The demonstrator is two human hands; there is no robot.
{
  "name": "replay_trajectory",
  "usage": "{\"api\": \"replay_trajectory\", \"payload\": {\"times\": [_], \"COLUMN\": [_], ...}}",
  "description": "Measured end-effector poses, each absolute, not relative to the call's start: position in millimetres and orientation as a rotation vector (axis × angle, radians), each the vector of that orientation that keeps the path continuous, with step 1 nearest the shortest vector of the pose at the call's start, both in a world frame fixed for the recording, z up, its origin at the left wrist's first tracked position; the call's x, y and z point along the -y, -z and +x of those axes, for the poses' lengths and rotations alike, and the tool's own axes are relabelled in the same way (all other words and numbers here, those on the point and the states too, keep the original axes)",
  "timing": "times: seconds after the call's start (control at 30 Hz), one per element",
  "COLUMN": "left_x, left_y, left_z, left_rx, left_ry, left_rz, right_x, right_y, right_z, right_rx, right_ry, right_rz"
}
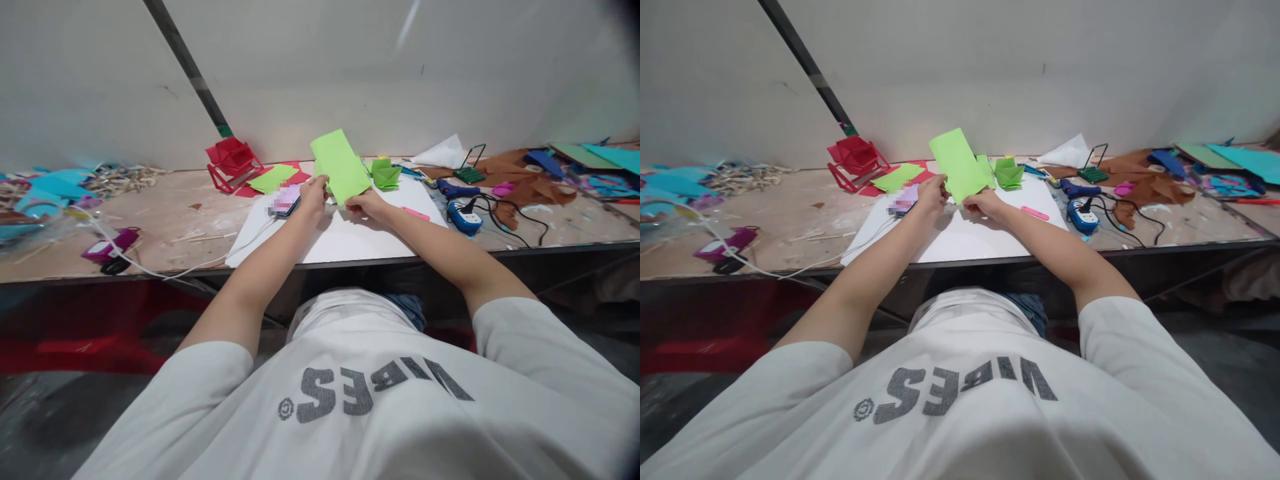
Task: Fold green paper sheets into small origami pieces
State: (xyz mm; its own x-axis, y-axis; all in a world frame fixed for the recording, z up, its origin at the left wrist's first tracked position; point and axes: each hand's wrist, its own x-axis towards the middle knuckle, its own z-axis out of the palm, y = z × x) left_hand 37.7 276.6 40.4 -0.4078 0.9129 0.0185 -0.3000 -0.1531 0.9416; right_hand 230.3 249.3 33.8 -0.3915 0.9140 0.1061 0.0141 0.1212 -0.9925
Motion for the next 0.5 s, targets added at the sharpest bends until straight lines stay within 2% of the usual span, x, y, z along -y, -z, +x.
{"api": "replay_trajectory", "payload": {"times": [0.4, 0.5], "left_x": [-313, -322], "left_y": [-25, -22], "left_z": [5, -9], "left_rx": [-1.127, -1.066], "left_ry": [-1.937, -1.849], "left_rz": [0.569, 0.633], "right_x": [-247, -247], "right_y": [-39, -44], "right_z": [234, 236], "right_rx": [1.813, 1.844], "right_ry": [-1.42, -1.414], "right_rz": [-0.882, -0.848]}}
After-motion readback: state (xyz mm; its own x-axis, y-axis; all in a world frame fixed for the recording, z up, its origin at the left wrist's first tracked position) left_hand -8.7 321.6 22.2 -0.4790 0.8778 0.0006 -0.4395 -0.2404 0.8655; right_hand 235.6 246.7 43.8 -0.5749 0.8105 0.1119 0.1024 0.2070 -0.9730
